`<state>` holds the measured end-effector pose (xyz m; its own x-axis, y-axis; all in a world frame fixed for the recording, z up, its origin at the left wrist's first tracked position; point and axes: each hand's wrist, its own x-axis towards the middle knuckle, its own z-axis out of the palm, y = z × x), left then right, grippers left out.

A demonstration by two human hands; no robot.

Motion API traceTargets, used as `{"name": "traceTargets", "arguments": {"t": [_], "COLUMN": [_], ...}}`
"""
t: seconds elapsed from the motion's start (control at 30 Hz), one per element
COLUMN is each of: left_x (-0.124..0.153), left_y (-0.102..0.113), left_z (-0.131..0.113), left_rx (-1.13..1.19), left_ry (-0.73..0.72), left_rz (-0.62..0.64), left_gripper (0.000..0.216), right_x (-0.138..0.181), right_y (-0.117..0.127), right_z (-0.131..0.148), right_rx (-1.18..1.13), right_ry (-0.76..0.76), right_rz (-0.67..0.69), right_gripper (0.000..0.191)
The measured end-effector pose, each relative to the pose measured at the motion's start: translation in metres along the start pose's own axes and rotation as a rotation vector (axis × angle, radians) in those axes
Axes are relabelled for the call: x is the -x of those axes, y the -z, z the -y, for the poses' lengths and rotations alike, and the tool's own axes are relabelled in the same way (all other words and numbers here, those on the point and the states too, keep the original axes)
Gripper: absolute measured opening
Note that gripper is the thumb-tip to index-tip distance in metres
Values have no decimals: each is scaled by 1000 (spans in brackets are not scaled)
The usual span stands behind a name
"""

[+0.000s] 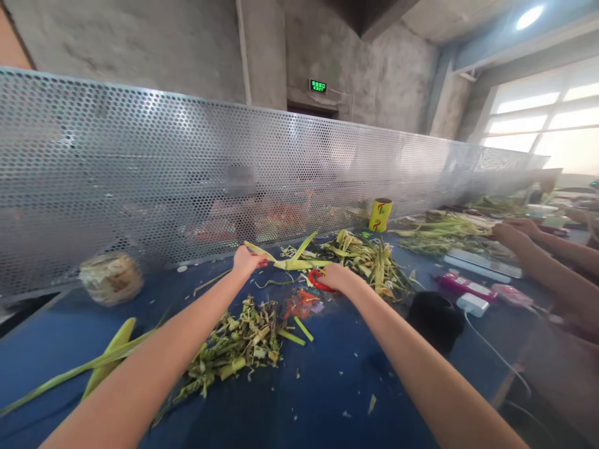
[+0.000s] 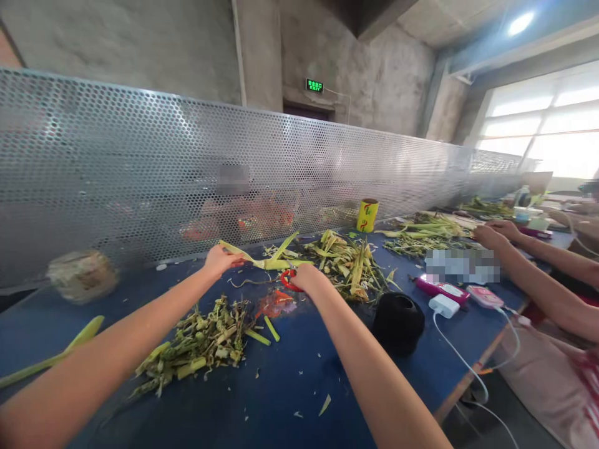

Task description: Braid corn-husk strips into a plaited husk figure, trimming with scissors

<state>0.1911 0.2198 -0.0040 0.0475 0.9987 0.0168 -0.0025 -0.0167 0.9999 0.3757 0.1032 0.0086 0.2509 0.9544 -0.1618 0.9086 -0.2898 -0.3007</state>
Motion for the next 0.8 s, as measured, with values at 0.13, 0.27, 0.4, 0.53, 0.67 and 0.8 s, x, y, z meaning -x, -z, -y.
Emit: {"name": "traceTargets", "arguments": {"t": [0.13, 0.27, 0.4, 0.53, 0.67, 0.8], "left_x": [9, 12, 16, 24, 31, 40], "left_y": [-16, -32, -44, -51, -57, -61], "left_z": [-9, -22, -37, -51, -57, -58], "left_rx": [-14, -4, 0, -13, -30, -46], "left_ry": [-36, -65, -100, -128, -120, -114], "left_rz": [48, 93, 102, 103, 122, 155], "left_gripper": [29, 24, 32, 31, 30, 34], "right_x": [26, 51, 64, 72, 74, 65], "right_y": [17, 15, 3, -3, -6, -19], "right_z": [-16, -23, -20, -12, -6, -4], "right_rx": [-243, -781, -1231, -1316, -1357, -1548], "right_ry": [-51, -14, -91, -7, 95, 123], "right_rz": [10, 203, 685, 870, 848, 974], "right_gripper": [35, 41, 59, 75, 81, 85]}}
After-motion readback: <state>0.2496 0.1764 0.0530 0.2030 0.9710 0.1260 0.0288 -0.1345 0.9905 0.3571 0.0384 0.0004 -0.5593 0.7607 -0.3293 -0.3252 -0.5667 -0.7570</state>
